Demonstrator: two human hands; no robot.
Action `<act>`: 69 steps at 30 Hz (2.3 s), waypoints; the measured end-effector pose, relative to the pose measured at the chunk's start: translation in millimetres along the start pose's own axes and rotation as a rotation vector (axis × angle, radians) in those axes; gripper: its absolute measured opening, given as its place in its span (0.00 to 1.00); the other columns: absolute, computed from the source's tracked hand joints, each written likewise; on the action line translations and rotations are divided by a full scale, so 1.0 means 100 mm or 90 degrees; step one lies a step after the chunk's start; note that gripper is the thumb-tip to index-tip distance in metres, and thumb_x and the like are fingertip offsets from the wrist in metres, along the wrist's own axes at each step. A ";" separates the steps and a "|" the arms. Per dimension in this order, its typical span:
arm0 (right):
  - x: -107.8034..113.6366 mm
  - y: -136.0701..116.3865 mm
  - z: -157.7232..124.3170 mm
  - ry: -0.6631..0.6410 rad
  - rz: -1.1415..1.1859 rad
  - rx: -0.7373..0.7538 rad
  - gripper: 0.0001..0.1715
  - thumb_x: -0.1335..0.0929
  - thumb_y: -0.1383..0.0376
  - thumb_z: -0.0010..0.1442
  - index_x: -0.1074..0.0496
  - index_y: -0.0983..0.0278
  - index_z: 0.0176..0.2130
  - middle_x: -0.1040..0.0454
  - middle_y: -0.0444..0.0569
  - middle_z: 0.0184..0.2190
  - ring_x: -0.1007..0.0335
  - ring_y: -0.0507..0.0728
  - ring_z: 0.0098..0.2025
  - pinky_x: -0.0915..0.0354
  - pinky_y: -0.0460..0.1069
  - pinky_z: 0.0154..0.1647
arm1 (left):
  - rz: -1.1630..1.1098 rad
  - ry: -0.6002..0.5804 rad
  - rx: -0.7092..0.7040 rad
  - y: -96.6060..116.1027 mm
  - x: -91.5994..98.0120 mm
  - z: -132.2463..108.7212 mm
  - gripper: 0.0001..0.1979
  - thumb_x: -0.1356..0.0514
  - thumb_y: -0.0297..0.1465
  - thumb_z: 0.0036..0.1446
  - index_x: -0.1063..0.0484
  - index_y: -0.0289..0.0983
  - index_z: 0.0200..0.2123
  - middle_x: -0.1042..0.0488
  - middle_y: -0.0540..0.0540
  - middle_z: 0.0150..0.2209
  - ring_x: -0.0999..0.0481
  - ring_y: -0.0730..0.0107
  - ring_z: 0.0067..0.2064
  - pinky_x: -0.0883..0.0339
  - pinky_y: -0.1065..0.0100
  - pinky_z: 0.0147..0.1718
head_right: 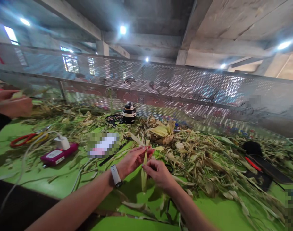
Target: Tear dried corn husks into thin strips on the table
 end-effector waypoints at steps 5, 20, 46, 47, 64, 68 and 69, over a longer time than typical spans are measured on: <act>0.01 0.01 -0.01 0.021 0.000 -0.012 0.25 0.33 0.46 0.50 0.38 0.64 0.20 0.39 0.39 0.15 0.47 0.47 0.19 0.50 0.44 0.20 | 0.008 -0.009 -0.036 0.02 -0.01 -0.01 0.03 0.38 0.26 0.50 0.27 0.31 0.28 0.22 0.44 0.28 0.23 0.71 0.32 0.31 0.73 0.34; 0.20 -0.30 -0.15 0.145 -0.174 0.110 0.20 0.37 0.54 0.57 0.36 0.64 0.20 0.41 0.41 0.17 0.47 0.49 0.21 0.48 0.45 0.22 | 0.123 -0.052 0.008 0.03 -0.02 -0.02 0.07 0.36 0.31 0.48 0.27 0.32 0.30 0.25 0.47 0.25 0.27 0.74 0.26 0.35 0.73 0.28; 0.54 -0.02 -0.08 0.297 0.317 -0.037 0.15 0.26 0.56 0.43 0.27 0.65 0.22 0.29 0.43 0.20 0.36 0.51 0.24 0.38 0.46 0.27 | 0.329 -0.219 0.131 -0.20 -0.14 -0.18 0.15 0.38 0.40 0.48 0.26 0.32 0.31 0.32 0.50 0.19 0.39 0.80 0.20 0.54 0.75 0.18; 0.55 -0.04 -0.09 0.305 0.329 -0.030 0.15 0.26 0.56 0.42 0.27 0.65 0.21 0.29 0.43 0.20 0.35 0.51 0.25 0.38 0.46 0.28 | 0.308 -0.217 0.138 -0.20 -0.14 -0.18 0.15 0.38 0.40 0.48 0.26 0.33 0.32 0.30 0.49 0.21 0.37 0.79 0.21 0.52 0.75 0.19; 0.32 0.02 -0.08 0.240 0.422 -0.088 0.15 0.24 0.59 0.38 0.26 0.65 0.25 0.27 0.43 0.22 0.35 0.49 0.22 0.38 0.44 0.24 | 0.417 -0.257 0.073 -0.19 -0.18 -0.20 0.17 0.37 0.42 0.46 0.30 0.33 0.23 0.37 0.54 0.15 0.47 0.83 0.17 0.59 0.73 0.17; 0.39 0.04 -0.08 0.295 0.486 -0.059 0.15 0.23 0.61 0.35 0.27 0.65 0.23 0.25 0.42 0.23 0.34 0.48 0.23 0.37 0.43 0.23 | 0.410 -0.268 0.073 -0.19 -0.16 -0.17 0.16 0.38 0.41 0.48 0.30 0.33 0.23 0.33 0.53 0.17 0.44 0.83 0.17 0.55 0.75 0.17; 0.40 0.04 -0.08 0.299 0.494 -0.054 0.15 0.23 0.61 0.35 0.27 0.65 0.23 0.26 0.42 0.23 0.34 0.48 0.23 0.37 0.43 0.23 | 0.399 -0.265 0.077 -0.20 -0.15 -0.16 0.15 0.37 0.41 0.48 0.30 0.33 0.23 0.33 0.53 0.17 0.43 0.83 0.17 0.54 0.75 0.17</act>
Point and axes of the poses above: each hand's wrist, its own z-axis towards the middle knuckle, its own x-axis out of the back of the hand, y = z × x, the point moved 7 cm from there along z, towards the middle knuckle
